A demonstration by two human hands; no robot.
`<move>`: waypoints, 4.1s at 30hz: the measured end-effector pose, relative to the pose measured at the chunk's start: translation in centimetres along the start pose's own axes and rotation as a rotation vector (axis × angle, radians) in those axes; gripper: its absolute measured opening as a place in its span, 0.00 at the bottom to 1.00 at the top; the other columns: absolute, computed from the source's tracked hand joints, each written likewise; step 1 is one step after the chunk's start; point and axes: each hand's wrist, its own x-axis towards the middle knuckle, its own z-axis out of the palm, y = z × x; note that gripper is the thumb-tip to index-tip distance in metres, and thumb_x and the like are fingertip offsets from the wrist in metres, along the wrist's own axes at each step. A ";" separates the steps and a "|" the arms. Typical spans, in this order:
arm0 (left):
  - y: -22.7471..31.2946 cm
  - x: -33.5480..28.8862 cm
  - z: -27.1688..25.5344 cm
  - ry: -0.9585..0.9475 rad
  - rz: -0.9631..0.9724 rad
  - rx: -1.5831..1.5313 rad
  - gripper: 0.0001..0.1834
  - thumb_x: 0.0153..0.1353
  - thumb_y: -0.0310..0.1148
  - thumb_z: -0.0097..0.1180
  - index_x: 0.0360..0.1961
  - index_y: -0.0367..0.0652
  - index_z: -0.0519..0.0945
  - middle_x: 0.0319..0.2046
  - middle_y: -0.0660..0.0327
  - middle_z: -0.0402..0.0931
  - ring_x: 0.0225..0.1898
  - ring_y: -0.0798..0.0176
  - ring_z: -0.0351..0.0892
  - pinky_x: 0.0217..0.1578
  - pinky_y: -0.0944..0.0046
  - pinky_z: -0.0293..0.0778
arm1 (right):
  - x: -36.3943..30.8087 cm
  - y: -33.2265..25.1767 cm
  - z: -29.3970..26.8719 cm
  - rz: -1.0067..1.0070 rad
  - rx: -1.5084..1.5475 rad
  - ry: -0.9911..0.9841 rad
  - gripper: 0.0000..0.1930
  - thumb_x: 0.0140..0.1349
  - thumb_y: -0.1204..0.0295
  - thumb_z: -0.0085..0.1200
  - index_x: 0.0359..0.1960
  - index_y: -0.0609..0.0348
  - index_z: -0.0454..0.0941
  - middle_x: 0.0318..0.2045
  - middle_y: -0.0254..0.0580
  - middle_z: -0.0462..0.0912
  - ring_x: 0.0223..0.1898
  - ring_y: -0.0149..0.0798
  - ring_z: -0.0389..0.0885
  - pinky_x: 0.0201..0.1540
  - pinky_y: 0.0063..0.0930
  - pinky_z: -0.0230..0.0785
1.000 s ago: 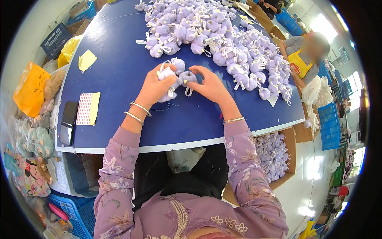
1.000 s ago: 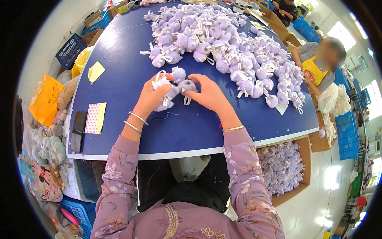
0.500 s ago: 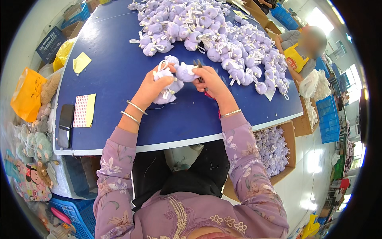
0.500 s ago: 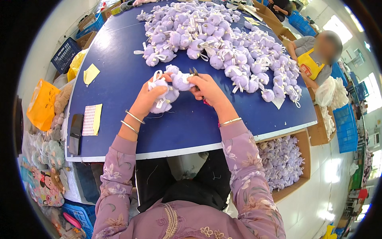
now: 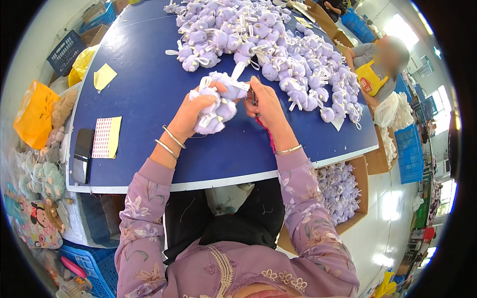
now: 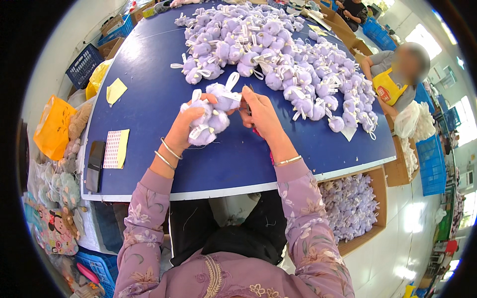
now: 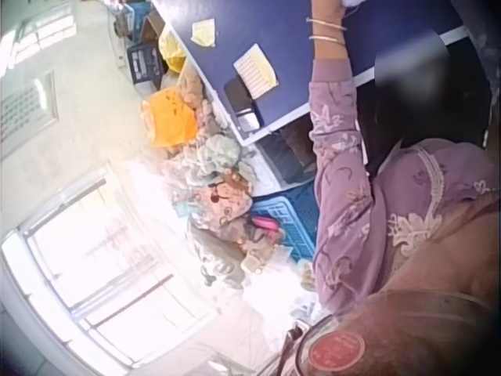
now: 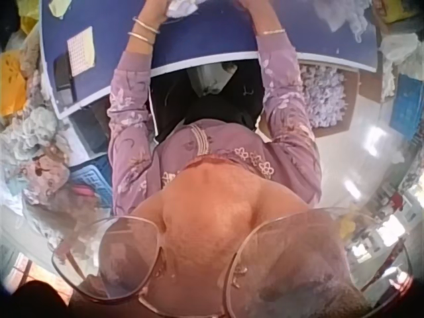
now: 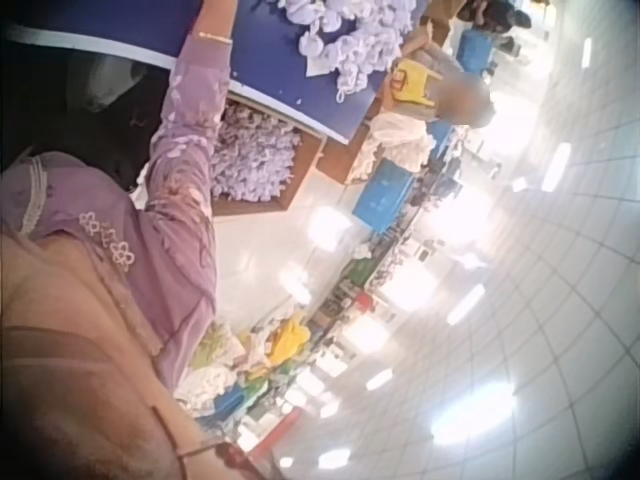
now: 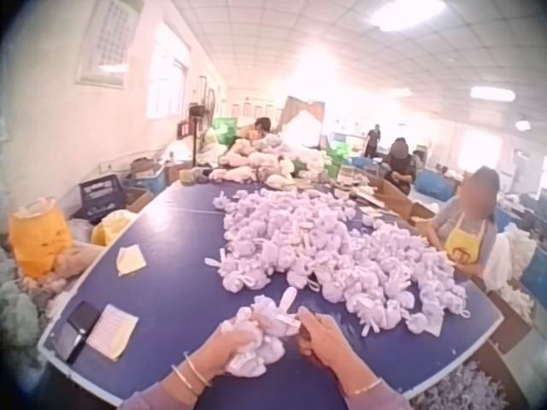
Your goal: The person trims excess threads and loose fabric from small purple plush toys using scissors. They handle each toy one at a time, snipping small pieces and placing the finished items back on the table.
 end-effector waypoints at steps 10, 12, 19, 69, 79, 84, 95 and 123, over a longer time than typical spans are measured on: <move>0.6 0.1 0.0 0.096 0.030 -0.081 0.20 0.57 0.37 0.51 0.49 0.41 0.73 0.40 0.55 0.76 0.36 0.64 0.79 0.37 0.65 0.77 | 0.2 0.5 -0.6 -0.227 -0.329 0.216 0.09 0.63 0.68 0.59 0.32 0.63 0.79 0.19 0.29 0.75 0.17 0.17 0.64 0.18 0.16 0.53; 0.6 0.2 0.0 0.096 0.039 -0.098 0.20 0.57 0.37 0.52 0.50 0.41 0.73 0.40 0.55 0.76 0.36 0.65 0.79 0.37 0.66 0.77 | -0.1 -0.1 -1.9 -0.240 -0.046 0.025 0.09 0.63 0.68 0.58 0.30 0.62 0.79 0.18 0.29 0.74 0.16 0.18 0.63 0.17 0.16 0.53; 0.4 0.3 0.2 0.092 0.047 -0.100 0.26 0.56 0.39 0.53 0.56 0.40 0.71 0.45 0.55 0.75 0.40 0.63 0.79 0.40 0.65 0.77 | -0.1 -0.7 -2.3 -0.234 -0.542 0.116 0.12 0.65 0.65 0.56 0.39 0.63 0.80 0.24 0.30 0.78 0.16 0.17 0.63 0.16 0.15 0.52; -0.1 -0.6 2.4 -0.150 0.093 0.662 0.22 0.49 0.30 0.58 0.49 0.40 0.78 0.53 0.55 0.68 0.52 0.60 0.71 0.55 0.61 0.67 | 0.2 1.0 -1.1 0.299 -0.028 -0.155 0.10 0.67 0.66 0.49 0.26 0.51 0.71 0.16 0.23 0.62 0.13 0.20 0.54 0.16 0.19 0.46; -0.3 0.0 2.0 0.130 -0.033 0.697 0.20 0.47 0.29 0.58 0.45 0.38 0.81 0.42 0.58 0.73 0.42 0.64 0.75 0.46 0.64 0.73 | 0.7 1.9 -0.6 -0.101 -0.168 0.168 0.13 0.69 0.63 0.49 0.41 0.62 0.76 0.23 0.25 0.71 0.16 0.20 0.63 0.16 0.20 0.54; -0.3 0.0 2.0 0.088 0.089 0.906 0.20 0.46 0.31 0.58 0.43 0.36 0.81 0.43 0.54 0.74 0.47 0.57 0.72 0.51 0.62 0.70 | 0.6 2.3 0.0 -0.278 -0.321 0.005 0.17 0.64 0.71 0.58 0.51 0.68 0.75 0.30 0.28 0.75 0.33 0.23 0.76 0.39 0.17 0.67; -0.4 -0.1 1.8 0.084 -0.053 0.673 0.17 0.46 0.29 0.58 0.41 0.36 0.81 0.45 0.58 0.73 0.43 0.64 0.75 0.46 0.65 0.73 | 0.4 3.1 0.4 -0.290 -0.412 0.163 0.11 0.63 0.72 0.58 0.42 0.68 0.80 0.28 0.29 0.80 0.29 0.19 0.73 0.33 0.17 0.66; 0.6 -0.5 2.6 -0.020 0.111 0.942 0.20 0.46 0.30 0.60 0.44 0.40 0.82 0.49 0.51 0.71 0.55 0.50 0.69 0.58 0.58 0.66 | 0.5 2.1 -0.8 -0.252 -0.262 0.165 0.12 0.68 0.67 0.51 0.28 0.59 0.75 0.18 0.26 0.71 0.17 0.18 0.62 0.19 0.17 0.54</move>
